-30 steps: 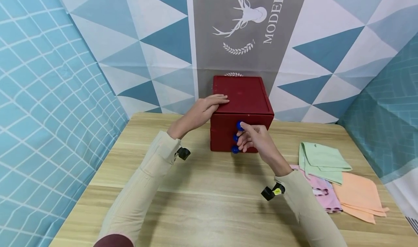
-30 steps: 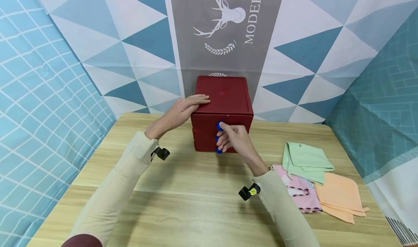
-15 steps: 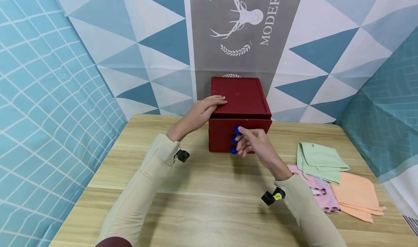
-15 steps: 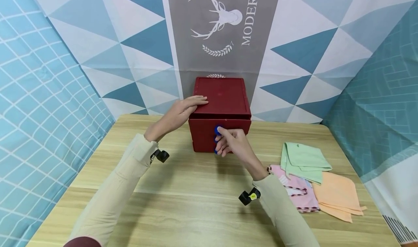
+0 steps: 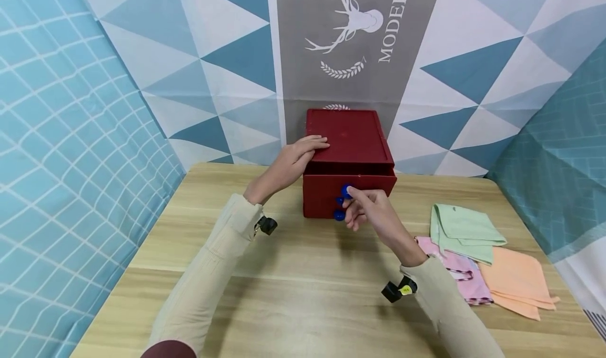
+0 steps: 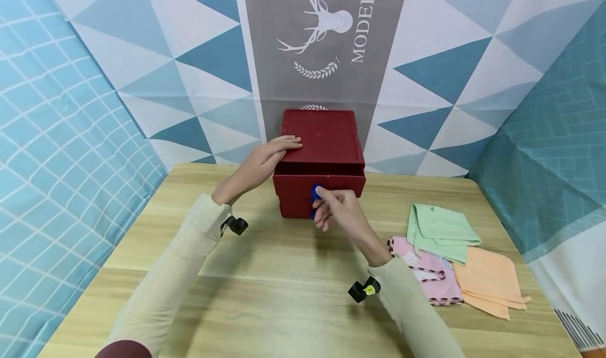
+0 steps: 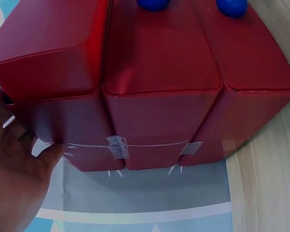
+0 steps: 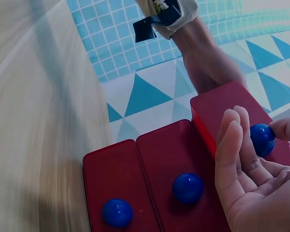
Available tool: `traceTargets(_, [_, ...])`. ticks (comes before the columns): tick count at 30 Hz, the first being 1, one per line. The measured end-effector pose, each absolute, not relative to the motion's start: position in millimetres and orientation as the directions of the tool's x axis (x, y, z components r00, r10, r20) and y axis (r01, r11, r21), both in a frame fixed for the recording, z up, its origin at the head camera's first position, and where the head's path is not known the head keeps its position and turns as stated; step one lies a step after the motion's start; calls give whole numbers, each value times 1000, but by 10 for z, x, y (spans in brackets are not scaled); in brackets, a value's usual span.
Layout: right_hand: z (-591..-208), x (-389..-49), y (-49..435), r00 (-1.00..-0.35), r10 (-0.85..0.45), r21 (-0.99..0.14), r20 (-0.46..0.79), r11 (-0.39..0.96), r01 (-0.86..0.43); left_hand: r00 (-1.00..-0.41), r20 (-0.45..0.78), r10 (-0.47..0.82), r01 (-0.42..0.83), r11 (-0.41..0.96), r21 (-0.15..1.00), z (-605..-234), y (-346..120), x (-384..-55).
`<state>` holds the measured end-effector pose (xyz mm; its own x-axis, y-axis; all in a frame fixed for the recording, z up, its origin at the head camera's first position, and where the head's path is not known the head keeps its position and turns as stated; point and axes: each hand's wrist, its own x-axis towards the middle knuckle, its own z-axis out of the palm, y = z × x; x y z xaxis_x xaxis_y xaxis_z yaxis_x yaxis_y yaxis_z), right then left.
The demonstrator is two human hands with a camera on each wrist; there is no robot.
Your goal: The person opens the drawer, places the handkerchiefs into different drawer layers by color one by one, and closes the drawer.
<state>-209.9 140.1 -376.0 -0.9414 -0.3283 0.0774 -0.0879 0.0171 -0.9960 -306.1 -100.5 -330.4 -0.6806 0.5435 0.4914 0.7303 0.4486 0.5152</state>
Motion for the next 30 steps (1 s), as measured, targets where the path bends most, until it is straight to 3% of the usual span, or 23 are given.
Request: traceTargets(30, [-3796,-1810,1426,-940,-330,-994,80,43,-100,-700,489,521,710,429,559,-3363,-968,-3054])
